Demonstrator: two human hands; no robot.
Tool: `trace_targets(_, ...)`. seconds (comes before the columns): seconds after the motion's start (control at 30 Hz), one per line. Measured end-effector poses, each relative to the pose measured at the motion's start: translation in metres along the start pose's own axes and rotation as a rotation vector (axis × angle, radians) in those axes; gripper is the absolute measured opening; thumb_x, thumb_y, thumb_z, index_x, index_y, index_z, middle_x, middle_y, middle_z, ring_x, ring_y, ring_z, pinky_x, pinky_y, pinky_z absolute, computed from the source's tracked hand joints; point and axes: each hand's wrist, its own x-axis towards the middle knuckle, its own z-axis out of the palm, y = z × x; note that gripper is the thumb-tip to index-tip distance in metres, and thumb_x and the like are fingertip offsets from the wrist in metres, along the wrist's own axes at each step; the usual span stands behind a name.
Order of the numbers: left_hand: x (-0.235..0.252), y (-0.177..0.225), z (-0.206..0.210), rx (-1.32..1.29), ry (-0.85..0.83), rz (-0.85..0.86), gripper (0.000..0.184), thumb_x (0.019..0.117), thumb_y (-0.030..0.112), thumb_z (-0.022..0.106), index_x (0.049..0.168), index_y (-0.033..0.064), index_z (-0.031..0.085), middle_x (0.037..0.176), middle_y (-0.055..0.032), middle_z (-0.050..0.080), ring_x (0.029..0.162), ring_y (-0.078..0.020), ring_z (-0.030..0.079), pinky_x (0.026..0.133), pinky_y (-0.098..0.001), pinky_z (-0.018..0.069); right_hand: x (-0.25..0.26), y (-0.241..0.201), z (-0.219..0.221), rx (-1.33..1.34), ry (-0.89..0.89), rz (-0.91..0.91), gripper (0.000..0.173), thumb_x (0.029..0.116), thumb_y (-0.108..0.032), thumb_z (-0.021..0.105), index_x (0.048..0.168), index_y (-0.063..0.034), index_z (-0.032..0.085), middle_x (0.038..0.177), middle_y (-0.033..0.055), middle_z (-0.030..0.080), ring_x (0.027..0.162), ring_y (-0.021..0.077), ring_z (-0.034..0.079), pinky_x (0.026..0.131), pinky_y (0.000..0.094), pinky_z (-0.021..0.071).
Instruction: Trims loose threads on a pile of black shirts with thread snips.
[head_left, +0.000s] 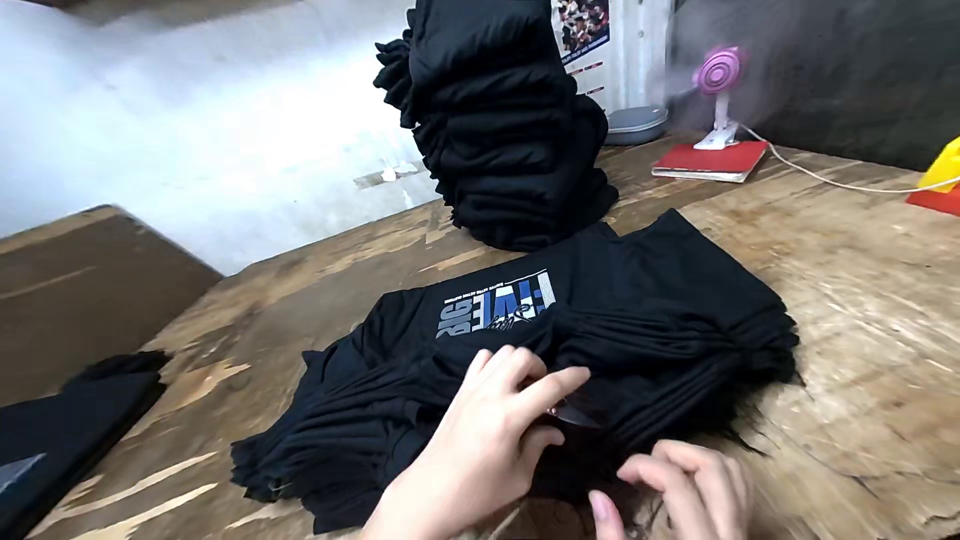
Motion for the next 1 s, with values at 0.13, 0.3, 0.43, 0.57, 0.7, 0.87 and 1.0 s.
trace_targets(0.13,0.015,-0.028,0.012,-0.477,-0.145,0.016,0.018,0.0873,0.005,0.068,0.095,0.0157,0.079,0.098,0.0021,0.07,0.095,-0.0073,0.065,0.085,-0.0274,0.0562,0.016,-0.021,0.022,-0.095,0.036,0.05,0.065,0.0749,-0.076,0.072,0.097,-0.0153,0.066,0.091,0.0036,0.067,0.09,0.0217,0.061,0.089,0.0474,0.0425)
trace_targets(0.3,0.026,-0.036,0.004,-0.617,-0.224,0.052,0.021,0.0936,0.001,0.06,0.097,0.0104,0.078,0.107,0.0025,0.076,0.093,-0.0044,0.067,0.082,-0.024,0.0552,0.022,-0.026,0.037,-0.182,0.033,0.043,0.022,0.076,-0.03,0.072,0.094,-0.0177,0.072,0.085,-0.0039,0.069,0.089,0.0168,0.061,0.091,0.0469,0.0385)
trace_targets(0.43,0.029,-0.028,0.014,-0.582,-0.217,-0.135,0.02,0.0977,0.003,0.055,0.107,0.008,0.072,0.093,0.0018,0.072,0.081,-0.0019,0.066,0.074,-0.0203,0.0556,0.015,-0.02,0.031,-0.105,0.015,0.017,0.014,0.0889,-0.026,0.071,0.1,-0.022,0.079,0.087,-0.0079,0.074,0.09,0.0127,0.063,0.092,0.0456,0.0374)
trace_targets(0.57,0.023,-0.027,0.014,-0.6,-0.086,-0.158,0.012,0.0948,0.011,0.067,0.104,0.0106,0.075,0.096,0.0041,0.074,0.083,-0.0016,0.069,0.074,-0.0198,0.0588,0.012,-0.003,0.022,-0.156,0.107,-0.04,0.011,0.0915,-0.029,0.07,0.09,-0.0303,0.08,0.086,-0.006,0.068,0.098,0.0149,0.057,0.096,0.045,0.0325)
trace_targets(0.7,0.004,-0.025,-0.002,-0.366,0.059,-0.03,0.025,0.0898,0.036,0.078,0.108,0.0194,0.077,0.104,0.0081,0.073,0.1,-0.0052,0.066,0.088,-0.0284,0.056,0.005,-0.001,0.012,-0.049,0.115,-0.068,0.008,0.0933,-0.034,0.07,0.092,-0.0291,0.077,0.086,-0.008,0.063,0.1,0.01,0.055,0.1,0.0382,0.033)
trace_targets(0.87,-0.014,-0.005,0.002,-0.056,0.19,0.118,0.012,0.0976,0.029,0.07,0.105,0.0231,0.078,0.096,0.0066,0.072,0.092,-0.0105,0.062,0.084,-0.0332,0.0462,-0.002,-0.005,0.019,-0.012,0.176,-0.106,0.006,0.0919,-0.032,0.072,0.095,-0.0292,0.077,0.086,-0.0087,0.059,0.098,0.0092,0.052,0.098,0.0366,0.0322)
trace_targets(1.0,-0.016,0.007,-0.002,0.132,0.206,0.141,0.014,0.1008,0.024,0.063,0.104,0.0189,0.076,0.093,0.0028,0.07,0.087,-0.0145,0.06,0.08,-0.0347,0.0428,-0.003,-0.005,0.013,-0.019,0.142,-0.089,0.012,0.0911,-0.038,0.068,0.091,-0.0282,0.074,0.088,-0.0074,0.061,0.099,0.0104,0.054,0.1,0.0373,0.0334)
